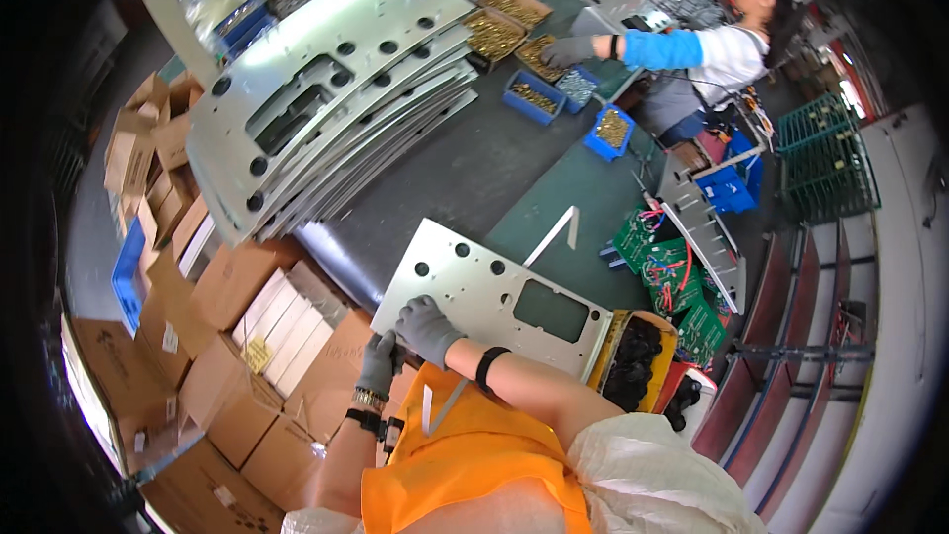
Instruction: Assembling electronic components onto a metal base and securing them with a power screwdriver.
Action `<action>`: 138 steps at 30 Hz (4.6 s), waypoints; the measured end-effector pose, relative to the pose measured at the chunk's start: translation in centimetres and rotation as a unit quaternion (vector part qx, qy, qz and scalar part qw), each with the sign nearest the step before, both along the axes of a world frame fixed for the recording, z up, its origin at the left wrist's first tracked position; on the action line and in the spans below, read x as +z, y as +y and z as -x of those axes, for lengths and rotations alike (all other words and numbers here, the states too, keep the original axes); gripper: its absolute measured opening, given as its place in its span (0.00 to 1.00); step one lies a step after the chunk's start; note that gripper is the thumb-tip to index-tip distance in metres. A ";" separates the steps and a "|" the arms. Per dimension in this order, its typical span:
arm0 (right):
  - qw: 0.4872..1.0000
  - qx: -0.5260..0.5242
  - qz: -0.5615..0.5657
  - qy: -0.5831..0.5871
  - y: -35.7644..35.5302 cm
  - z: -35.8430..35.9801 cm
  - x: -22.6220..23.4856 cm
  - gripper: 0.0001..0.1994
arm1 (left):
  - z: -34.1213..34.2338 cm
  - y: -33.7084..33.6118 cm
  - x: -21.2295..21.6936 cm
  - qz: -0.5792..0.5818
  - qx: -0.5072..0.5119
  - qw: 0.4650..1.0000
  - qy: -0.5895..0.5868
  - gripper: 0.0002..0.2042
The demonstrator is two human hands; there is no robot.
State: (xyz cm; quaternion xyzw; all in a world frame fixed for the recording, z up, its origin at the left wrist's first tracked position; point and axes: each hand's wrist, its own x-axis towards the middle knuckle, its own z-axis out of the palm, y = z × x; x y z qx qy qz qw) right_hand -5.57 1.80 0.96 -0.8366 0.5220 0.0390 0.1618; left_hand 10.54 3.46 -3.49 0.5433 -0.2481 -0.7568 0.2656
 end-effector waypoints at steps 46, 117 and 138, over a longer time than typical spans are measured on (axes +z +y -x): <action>0.576 -0.570 -0.205 -0.548 23.0 12.0 5.2 0.16 | 14.0 7.0 9.4 0.002 -0.504 0.857 0.111 0.36; 0.962 -0.201 -0.069 -0.174 4.6 20.5 -1.9 0.06 | 13.6 1.7 4.8 0.002 -0.248 0.969 0.010 0.13; 0.775 -0.415 -0.074 -0.472 14.8 17.1 2.4 0.12 | 18.2 3.5 7.2 0.114 -0.431 0.895 0.010 0.26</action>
